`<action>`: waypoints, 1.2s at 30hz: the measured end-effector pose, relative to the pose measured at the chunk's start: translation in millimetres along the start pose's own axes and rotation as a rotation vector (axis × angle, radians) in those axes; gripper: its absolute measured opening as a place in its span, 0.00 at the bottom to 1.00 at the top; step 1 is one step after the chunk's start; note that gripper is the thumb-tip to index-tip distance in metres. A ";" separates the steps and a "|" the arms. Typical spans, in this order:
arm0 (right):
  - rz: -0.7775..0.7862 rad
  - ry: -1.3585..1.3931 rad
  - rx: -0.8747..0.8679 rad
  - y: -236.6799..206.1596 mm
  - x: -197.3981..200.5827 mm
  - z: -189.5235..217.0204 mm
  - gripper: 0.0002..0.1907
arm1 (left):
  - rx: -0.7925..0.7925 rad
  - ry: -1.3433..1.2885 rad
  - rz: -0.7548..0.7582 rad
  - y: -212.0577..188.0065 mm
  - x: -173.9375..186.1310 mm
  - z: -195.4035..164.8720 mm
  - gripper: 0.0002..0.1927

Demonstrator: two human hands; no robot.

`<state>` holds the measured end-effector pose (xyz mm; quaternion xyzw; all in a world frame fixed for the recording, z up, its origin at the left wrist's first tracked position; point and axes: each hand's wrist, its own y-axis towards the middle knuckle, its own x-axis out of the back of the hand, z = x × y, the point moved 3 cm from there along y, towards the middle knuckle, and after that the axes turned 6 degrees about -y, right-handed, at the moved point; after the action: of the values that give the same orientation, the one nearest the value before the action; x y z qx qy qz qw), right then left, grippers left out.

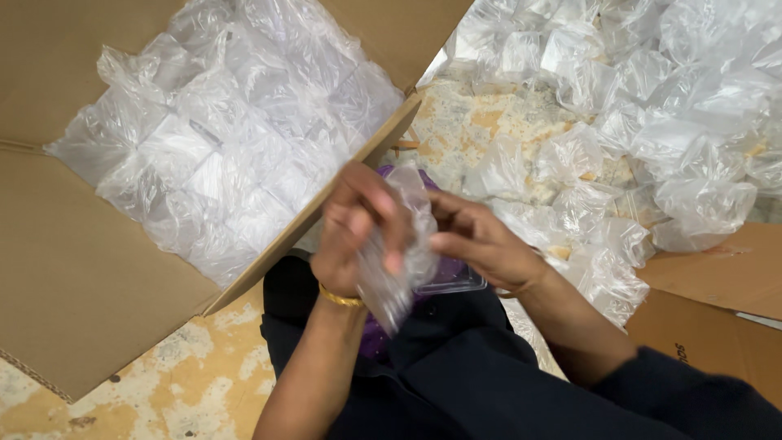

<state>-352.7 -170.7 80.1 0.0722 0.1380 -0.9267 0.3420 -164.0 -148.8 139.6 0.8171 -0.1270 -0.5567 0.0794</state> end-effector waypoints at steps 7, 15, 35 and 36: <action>-0.169 0.306 0.109 0.1 31.1 9.2 0.06 | 0.332 0.675 0.557 -12.0 -28.3 -59.8 0.29; -0.095 0.059 0.096 -13.7 30.1 5.8 0.07 | 0.350 0.860 0.261 -11.0 32.7 -8.4 0.15; 0.140 0.346 0.137 -72.8 16.2 2.3 0.12 | 0.559 1.130 -0.114 -11.8 2.6 -16.6 0.19; 0.124 0.518 0.339 -79.8 23.2 10.7 0.13 | 0.645 1.214 -0.092 -16.5 2.2 -16.2 0.21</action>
<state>-422.8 -130.0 101.4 0.3703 0.0594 -0.8647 0.3342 -146.2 -133.9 139.1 0.9716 -0.1845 0.0624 -0.1346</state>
